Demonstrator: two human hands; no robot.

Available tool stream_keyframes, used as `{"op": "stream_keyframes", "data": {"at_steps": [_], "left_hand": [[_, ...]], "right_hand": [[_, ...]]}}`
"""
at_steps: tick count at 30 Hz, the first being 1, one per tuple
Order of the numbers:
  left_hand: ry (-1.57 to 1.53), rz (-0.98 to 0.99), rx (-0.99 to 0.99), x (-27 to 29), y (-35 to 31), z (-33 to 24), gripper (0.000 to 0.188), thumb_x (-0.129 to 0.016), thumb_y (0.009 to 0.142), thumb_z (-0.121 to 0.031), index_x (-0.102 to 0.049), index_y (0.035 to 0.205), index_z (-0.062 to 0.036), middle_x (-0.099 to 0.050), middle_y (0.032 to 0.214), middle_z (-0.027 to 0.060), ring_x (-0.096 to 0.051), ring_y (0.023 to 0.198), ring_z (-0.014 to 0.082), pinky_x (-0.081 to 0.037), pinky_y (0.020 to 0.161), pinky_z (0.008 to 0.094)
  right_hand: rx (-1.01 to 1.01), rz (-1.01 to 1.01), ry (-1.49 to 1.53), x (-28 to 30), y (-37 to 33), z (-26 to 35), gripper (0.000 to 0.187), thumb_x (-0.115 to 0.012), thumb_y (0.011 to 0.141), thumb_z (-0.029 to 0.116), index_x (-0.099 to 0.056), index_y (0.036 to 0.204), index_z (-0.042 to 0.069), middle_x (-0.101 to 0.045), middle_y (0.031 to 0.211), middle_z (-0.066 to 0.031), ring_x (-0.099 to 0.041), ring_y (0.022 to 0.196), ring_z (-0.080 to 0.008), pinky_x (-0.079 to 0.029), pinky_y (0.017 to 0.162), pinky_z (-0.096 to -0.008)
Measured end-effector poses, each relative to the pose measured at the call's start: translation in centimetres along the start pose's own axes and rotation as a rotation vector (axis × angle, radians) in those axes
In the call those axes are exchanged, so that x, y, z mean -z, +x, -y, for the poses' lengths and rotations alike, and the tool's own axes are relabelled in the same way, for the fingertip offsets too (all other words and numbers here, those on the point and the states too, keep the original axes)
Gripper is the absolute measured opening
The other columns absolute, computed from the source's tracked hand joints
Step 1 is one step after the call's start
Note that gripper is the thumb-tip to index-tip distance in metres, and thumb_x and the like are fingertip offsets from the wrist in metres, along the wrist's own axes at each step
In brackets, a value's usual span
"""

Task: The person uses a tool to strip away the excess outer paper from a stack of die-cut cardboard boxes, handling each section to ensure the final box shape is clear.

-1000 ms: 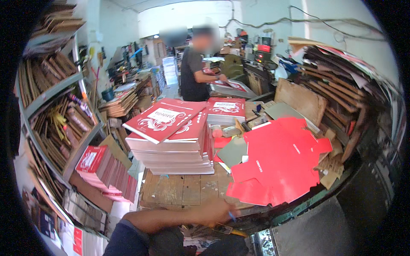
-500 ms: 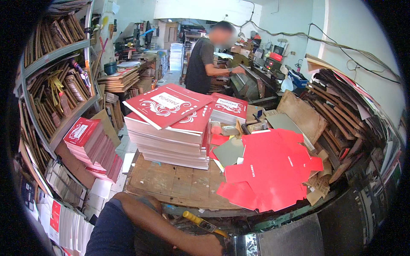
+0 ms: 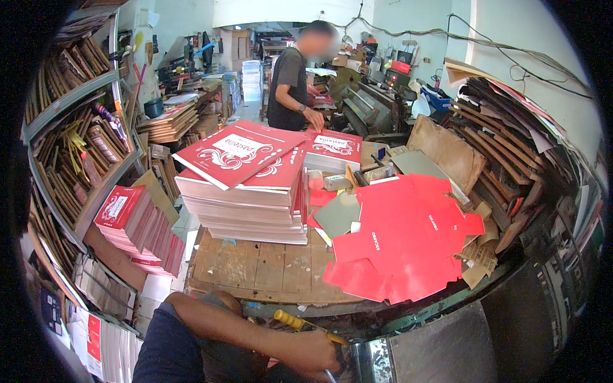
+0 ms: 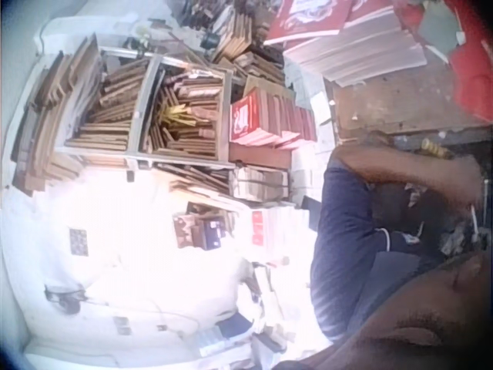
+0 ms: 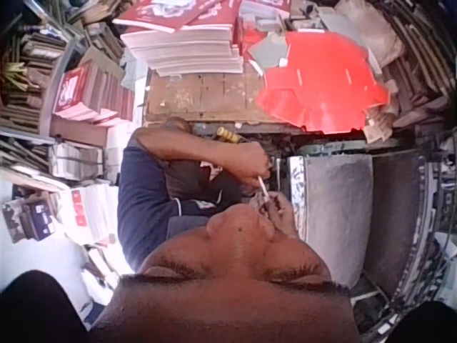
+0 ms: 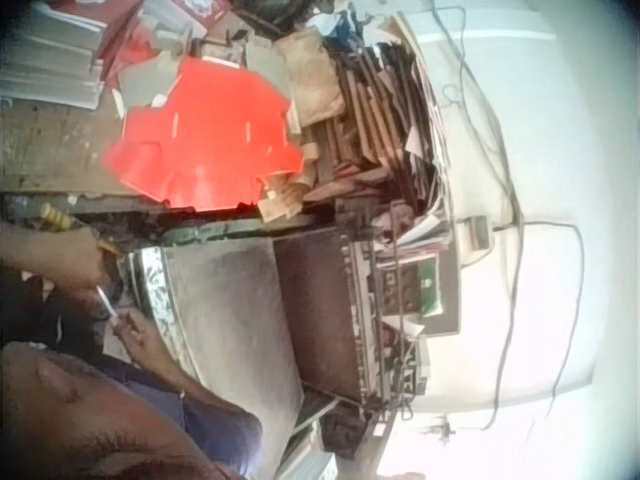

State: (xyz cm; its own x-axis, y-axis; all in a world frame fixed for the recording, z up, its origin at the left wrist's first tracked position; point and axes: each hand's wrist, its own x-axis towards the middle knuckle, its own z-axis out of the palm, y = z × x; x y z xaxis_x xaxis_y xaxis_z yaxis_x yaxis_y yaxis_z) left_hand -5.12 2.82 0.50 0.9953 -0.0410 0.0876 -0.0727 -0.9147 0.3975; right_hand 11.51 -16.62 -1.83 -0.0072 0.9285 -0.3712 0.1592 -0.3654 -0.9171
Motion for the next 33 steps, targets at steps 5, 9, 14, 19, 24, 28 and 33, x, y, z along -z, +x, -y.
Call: {"op": "stream_keyframes", "data": {"at_steps": [5, 9, 14, 19, 24, 28, 33], "left_hand": [[0.005, -0.024, -0.047, -0.5, 0.0, 0.8, 0.027, -0.066, 0.079, -0.037, -0.069, 0.076, -0.0108, -0.064, 0.071, 0.0096, -0.063, 0.065, 0.0308, -0.049, 0.058, 0.0443], [-0.125, -0.033, -0.017, -0.4, 0.0, 1.2, 0.036, -0.061, 0.084, -0.041, -0.062, 0.073, -0.006, -0.061, 0.064, 0.0143, -0.062, 0.064, 0.0378, -0.048, 0.053, 0.0482], [-0.098, -0.027, -0.013, -1.7, 0.1, 2.0, 0.038, -0.06, 0.086, -0.043, -0.062, 0.074, -0.0068, -0.063, 0.067, 0.0138, -0.062, 0.067, 0.0388, -0.047, 0.054, 0.0492], [-0.132, -0.035, 0.022, -1.4, 0.2, 2.8, 0.038, -0.061, 0.085, -0.045, -0.063, 0.074, -0.0085, -0.063, 0.069, 0.0126, -0.063, 0.07, 0.0382, -0.047, 0.057, 0.0503], [-0.179, -0.108, 0.003, -1.0, -0.1, 3.9, 0.037, -0.063, 0.084, -0.044, -0.062, 0.074, -0.0075, -0.06, 0.074, 0.012, -0.061, 0.079, 0.0358, -0.047, 0.063, 0.0474], [-0.217, -0.205, -0.025, -0.1, -0.5, 3.9, 0.038, -0.065, 0.084, -0.043, -0.064, 0.075, -0.0061, -0.055, 0.077, 0.0119, -0.058, 0.083, 0.0331, -0.046, 0.069, 0.0446], [-0.306, -0.243, -0.056, 0.2, -0.8, 3.4, 0.034, -0.065, 0.086, -0.038, -0.062, 0.078, -0.0053, -0.051, 0.077, 0.0109, -0.056, 0.081, 0.0319, -0.044, 0.068, 0.0436]], "right_hand": [[0.011, 0.003, -0.028, 0.1, 0.1, 0.2, 0.015, -0.056, 0.097, 0.018, -0.058, 0.103, 0.005, -0.057, 0.075, 0.0026, -0.051, 0.065, -0.0048, -0.043, 0.059, -0.0212], [0.002, 0.01, -0.025, 0.3, -0.1, 0.6, 0.015, -0.06, 0.095, 0.017, -0.057, 0.101, 0.004, -0.057, 0.075, 0.002, -0.052, 0.065, -0.0052, -0.043, 0.059, -0.0211], [0.045, -0.043, 0.059, -0.4, -0.5, 2.2, 0.015, -0.061, 0.094, 0.017, -0.058, 0.101, 0.004, -0.057, 0.074, 0.0014, -0.052, 0.065, -0.0066, -0.043, 0.059, -0.022], [0.042, -0.158, 0.103, -0.1, -0.4, 0.5, 0.017, -0.061, 0.095, 0.018, -0.061, 0.101, 0.003, -0.057, 0.076, 0.0011, -0.051, 0.066, -0.0069, -0.043, 0.058, -0.0228], [-0.031, -0.198, 0.295, -0.2, -0.4, 1.0, 0.022, -0.061, 0.095, 0.023, -0.063, 0.103, 0.003, -0.058, 0.078, 0.0001, -0.05, 0.063, -0.0073, -0.04, 0.055, -0.0218], [-0.073, -0.187, 0.344, 0.2, -0.2, 1.1, 0.024, -0.061, 0.096, 0.025, -0.063, 0.104, 0.003, -0.058, 0.078, 0.0002, -0.05, 0.063, -0.0077, -0.039, 0.055, -0.0208], [-0.001, -0.179, 0.34, 0.1, -0.3, 0.6, 0.026, -0.059, 0.096, 0.028, -0.064, 0.105, 0.004, -0.059, 0.078, 0.0003, -0.05, 0.064, -0.0079, -0.039, 0.056, -0.0203]]}}
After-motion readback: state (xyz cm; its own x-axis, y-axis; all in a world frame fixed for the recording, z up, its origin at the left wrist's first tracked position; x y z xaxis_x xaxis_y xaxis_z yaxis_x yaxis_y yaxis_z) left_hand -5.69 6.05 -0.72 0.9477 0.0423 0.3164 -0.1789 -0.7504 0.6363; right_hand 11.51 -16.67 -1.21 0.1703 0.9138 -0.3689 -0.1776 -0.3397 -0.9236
